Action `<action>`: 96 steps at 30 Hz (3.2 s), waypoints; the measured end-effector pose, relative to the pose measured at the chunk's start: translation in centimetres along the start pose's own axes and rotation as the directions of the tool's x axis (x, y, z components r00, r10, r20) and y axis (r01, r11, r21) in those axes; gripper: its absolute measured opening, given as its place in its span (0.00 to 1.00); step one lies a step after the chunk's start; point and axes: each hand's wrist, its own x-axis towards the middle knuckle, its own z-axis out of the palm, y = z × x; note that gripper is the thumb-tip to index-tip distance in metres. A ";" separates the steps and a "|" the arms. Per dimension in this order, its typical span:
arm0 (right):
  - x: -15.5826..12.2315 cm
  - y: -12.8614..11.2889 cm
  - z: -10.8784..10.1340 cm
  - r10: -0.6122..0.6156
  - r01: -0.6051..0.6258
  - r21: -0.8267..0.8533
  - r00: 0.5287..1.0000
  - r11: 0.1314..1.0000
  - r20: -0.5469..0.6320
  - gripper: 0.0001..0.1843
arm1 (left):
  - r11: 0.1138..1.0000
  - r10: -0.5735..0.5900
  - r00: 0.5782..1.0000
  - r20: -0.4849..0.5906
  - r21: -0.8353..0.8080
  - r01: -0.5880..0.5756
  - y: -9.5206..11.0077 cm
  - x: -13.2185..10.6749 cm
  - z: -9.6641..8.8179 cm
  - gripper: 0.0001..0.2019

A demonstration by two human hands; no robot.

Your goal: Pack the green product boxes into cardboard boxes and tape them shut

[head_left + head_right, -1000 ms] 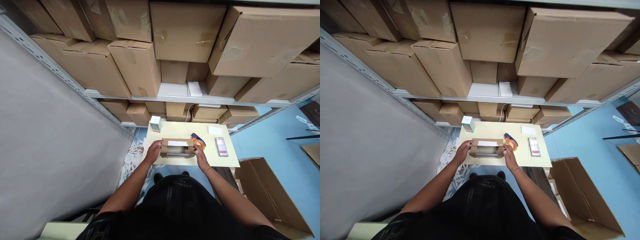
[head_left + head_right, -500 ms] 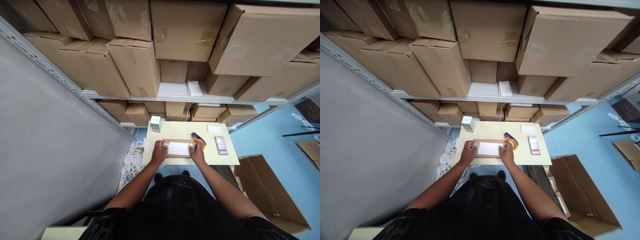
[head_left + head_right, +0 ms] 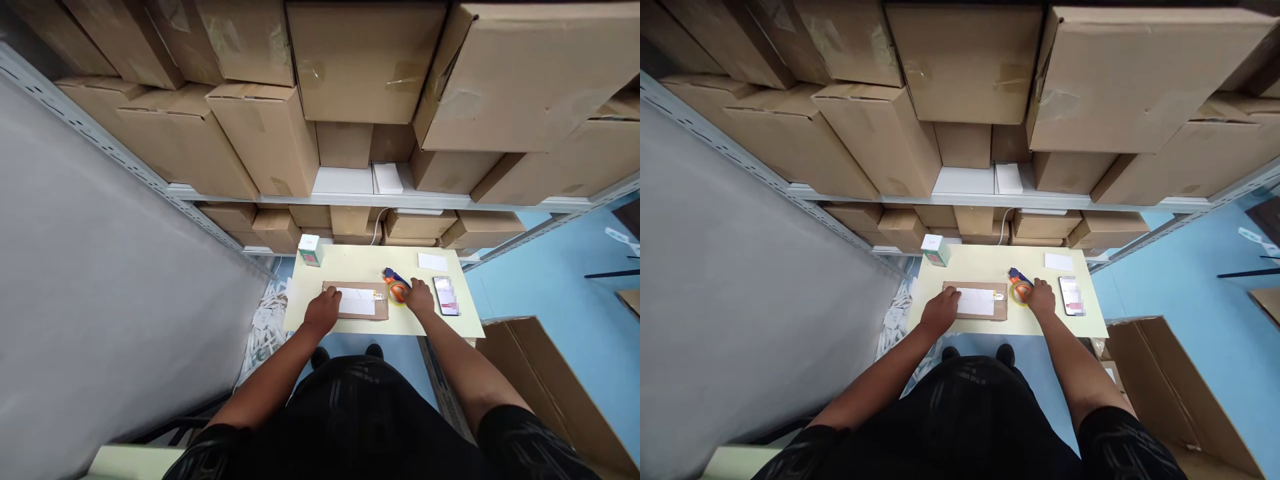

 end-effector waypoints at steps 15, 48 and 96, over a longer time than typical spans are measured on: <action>3.2 3.8 1.2 0.068 -0.075 0.062 0.993 0.995 0.096 0.14 | 0.973 0.169 0.976 -0.136 -0.133 -0.187 1.3 -0.6 2.2 0.15; -2.9 2.2 -5.3 -0.031 0.052 0.729 0.999 0.682 -0.043 0.31 | 0.769 -0.055 0.996 -0.065 -0.639 0.001 1.9 0.1 -1.3 0.10; -11.2 -15.7 -12.5 -0.609 0.656 -0.186 0.751 0.732 0.253 0.25 | 0.032 -0.619 0.779 0.097 -0.988 0.149 -3.8 -0.9 0.0 0.09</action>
